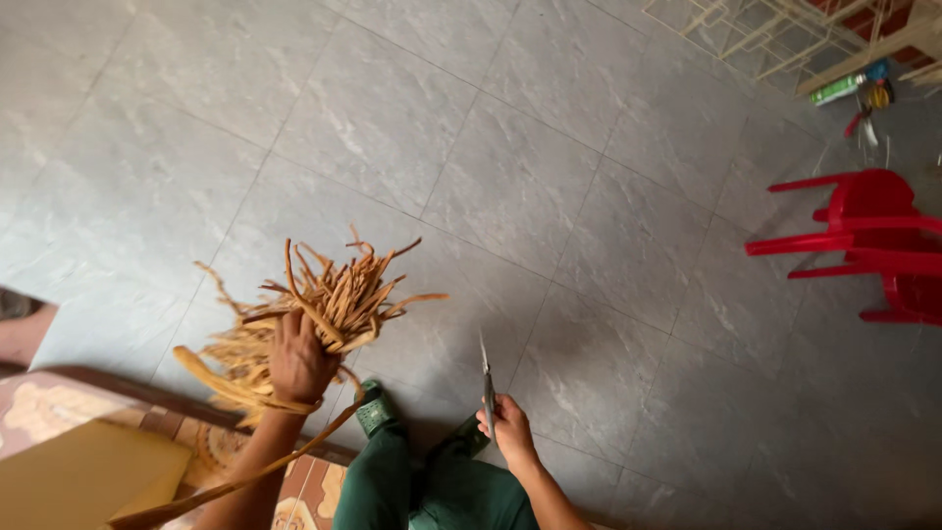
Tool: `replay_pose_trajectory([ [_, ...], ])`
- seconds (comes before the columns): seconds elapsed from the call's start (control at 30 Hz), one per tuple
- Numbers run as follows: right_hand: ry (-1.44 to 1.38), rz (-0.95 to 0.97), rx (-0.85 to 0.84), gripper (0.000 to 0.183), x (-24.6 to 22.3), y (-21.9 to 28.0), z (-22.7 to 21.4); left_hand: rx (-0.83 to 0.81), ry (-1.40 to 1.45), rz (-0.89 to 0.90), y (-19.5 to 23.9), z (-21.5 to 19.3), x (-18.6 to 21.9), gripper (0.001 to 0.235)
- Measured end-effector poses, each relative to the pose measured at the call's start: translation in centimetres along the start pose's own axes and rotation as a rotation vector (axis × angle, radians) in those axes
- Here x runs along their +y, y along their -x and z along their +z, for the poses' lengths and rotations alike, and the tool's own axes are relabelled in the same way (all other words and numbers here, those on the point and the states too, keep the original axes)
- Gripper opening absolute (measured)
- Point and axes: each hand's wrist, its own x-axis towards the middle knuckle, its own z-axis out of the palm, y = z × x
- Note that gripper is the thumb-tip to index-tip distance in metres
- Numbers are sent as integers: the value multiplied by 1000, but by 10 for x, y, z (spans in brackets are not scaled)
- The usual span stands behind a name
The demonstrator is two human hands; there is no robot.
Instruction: The person gathers a bundle of dried plant strips and uses scissors to cut them into smaller pieces. The person sits on the floor and repeatedly cuts the strips, placing the cut pieces on the floor.
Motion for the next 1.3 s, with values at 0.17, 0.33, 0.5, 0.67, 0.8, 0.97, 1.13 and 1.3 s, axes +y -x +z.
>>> replay_pose_trajectory([
  [0.17,150,-60,-15,13,33,-46,-17,-220,-332,-38,14,110,-51,45],
  [0.33,214,-112,-30,14,86,-122,-42,-212,-419,10,21,260,-90,32],
  [0.5,212,-32,29,23,128,-180,-60,-802,-440,-4,6,352,-70,76],
  [0.67,137,-25,52,28,154,-234,-69,-444,248,-66,11,401,-85,78],
  [0.8,82,-3,46,29,142,-257,-62,-689,39,-12,11,452,-135,43],
  [0.97,85,-236,-25,30,103,-256,-45,-844,-294,166,-5,524,-190,31],
  [1.13,-50,-457,-46,31,72,-247,-31,-915,-224,197,-16,583,-169,40],
  [1.3,-159,-460,-63,31,75,-211,-23,-1017,-275,5,12,564,-139,106],
])
